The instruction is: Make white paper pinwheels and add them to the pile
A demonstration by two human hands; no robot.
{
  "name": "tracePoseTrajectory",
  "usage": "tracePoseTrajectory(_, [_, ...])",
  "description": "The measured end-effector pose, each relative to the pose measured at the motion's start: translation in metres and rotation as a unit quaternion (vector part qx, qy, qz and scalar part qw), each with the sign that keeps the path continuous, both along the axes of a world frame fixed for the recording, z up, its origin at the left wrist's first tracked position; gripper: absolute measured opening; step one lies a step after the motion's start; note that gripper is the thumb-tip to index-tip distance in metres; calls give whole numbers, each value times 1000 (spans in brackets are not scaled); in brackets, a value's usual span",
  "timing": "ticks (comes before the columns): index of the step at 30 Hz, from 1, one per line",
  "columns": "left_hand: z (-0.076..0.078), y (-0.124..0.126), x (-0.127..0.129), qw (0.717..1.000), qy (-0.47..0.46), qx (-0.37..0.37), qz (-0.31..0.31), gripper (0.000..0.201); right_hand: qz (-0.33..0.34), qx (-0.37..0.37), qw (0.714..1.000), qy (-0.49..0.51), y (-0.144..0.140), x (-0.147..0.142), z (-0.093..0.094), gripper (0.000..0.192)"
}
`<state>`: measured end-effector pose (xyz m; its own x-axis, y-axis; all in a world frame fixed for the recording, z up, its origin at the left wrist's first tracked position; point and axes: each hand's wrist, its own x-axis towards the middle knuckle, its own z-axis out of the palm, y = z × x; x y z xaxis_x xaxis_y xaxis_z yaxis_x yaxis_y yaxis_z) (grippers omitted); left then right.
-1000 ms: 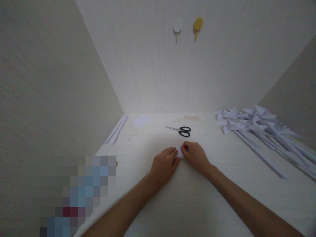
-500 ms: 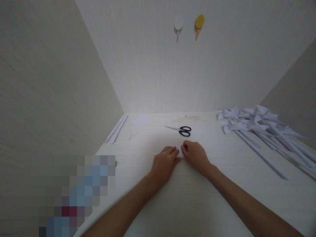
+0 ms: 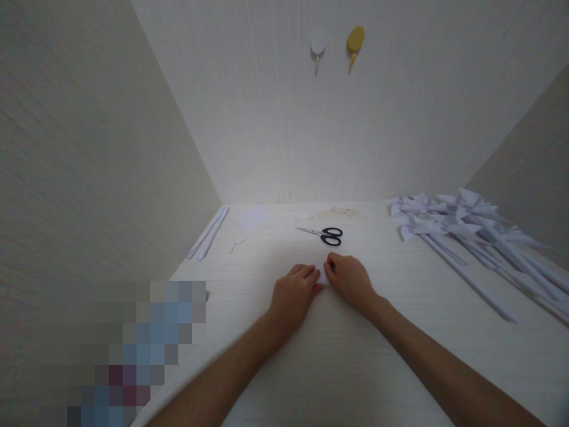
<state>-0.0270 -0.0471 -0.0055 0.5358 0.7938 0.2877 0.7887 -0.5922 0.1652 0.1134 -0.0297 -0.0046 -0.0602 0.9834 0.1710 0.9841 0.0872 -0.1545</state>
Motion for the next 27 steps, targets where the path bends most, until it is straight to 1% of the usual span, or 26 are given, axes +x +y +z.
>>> tracePoseTrajectory(10, [1,0,0,1000,3,-10,0,26,6,-7,1000,-19,-1,-2,3,23])
tracePoseTrajectory(15, [4,-1,2,999,42,-9,-8,25,4,-2,1000,-24,-2,-2,1,21])
tracePoseTrajectory(20, [2,-6,6,996,86,12,2,30,19,25,1000,0,-4,0,-4,19])
tracePoseTrajectory(24, [-7,-10,8,995,86,43,-19,37,31,90,995,11,-9,0,-4,14])
tracePoseTrajectory(27, [-12,-14,11,996,76,49,-27,41,84,112,990,4,-16,-1,-6,18])
